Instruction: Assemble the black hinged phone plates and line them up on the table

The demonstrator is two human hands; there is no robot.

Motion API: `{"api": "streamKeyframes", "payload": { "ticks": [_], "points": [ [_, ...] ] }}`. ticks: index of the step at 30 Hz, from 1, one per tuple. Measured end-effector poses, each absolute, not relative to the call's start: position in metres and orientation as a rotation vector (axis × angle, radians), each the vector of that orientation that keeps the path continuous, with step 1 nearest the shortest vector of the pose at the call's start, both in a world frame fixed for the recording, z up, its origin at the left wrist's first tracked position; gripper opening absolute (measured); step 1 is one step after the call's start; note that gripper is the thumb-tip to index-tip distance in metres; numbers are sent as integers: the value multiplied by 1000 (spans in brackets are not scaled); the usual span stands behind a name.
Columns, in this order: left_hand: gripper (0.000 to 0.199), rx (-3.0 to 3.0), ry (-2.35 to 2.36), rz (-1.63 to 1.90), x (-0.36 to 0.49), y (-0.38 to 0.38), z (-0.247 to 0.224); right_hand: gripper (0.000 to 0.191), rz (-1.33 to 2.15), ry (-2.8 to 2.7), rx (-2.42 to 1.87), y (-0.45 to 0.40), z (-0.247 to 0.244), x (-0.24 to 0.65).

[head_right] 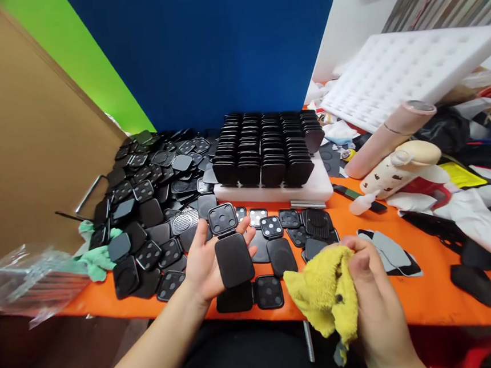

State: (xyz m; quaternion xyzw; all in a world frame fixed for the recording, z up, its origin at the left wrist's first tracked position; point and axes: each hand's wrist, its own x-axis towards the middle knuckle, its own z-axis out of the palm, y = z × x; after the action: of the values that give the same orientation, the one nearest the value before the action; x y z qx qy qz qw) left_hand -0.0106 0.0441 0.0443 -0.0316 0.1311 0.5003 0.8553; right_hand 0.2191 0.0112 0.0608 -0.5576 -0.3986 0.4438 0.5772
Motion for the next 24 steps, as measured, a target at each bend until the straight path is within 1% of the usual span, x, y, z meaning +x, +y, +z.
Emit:
{"api": "streamKeyframes", "payload": {
  "ticks": [4, 7, 9, 11, 13, 16, 19, 21, 22, 24],
  "points": [
    [71, -69, 296, 1062, -11, 42, 45, 21, 986, -1012, -1340, 15, 51, 218],
    [66, -52, 321, 1079, -6, 44, 45, 21, 836, -1256, -1310, 14, 52, 197],
    [65, -41, 337, 1094, 3, 45, 44, 19, 643, -1588, -1178, 11, 54, 172],
    [62, -30, 325, 1078, 16, 43, 40, 15, 369, -1959, -932, 12, 51, 147],
    [62, -18, 285, 1021, 32, 35, 33, 13, 81, -2109, -829, 17, 43, 133],
    [68, -35, 286, 977, 59, 15, 21, 15, -225, -2002, -941, 35, 29, 139],
    [69, -70, 263, 903, 85, -1, 14, 15, -339, -1854, -1096, 57, 22, 159],
    [60, -60, 292, 847, 95, -3, 12, 21, -312, -1777, -1188, 67, 25, 171],
    [52, -50, 327, 828, 96, -2, 12, 24, -288, -1719, -1226, 70, 30, 176],
    [42, -40, 398, 791, 87, 3, 12, 25, -250, -1522, -1273, 72, 42, 187]
  ]
}}
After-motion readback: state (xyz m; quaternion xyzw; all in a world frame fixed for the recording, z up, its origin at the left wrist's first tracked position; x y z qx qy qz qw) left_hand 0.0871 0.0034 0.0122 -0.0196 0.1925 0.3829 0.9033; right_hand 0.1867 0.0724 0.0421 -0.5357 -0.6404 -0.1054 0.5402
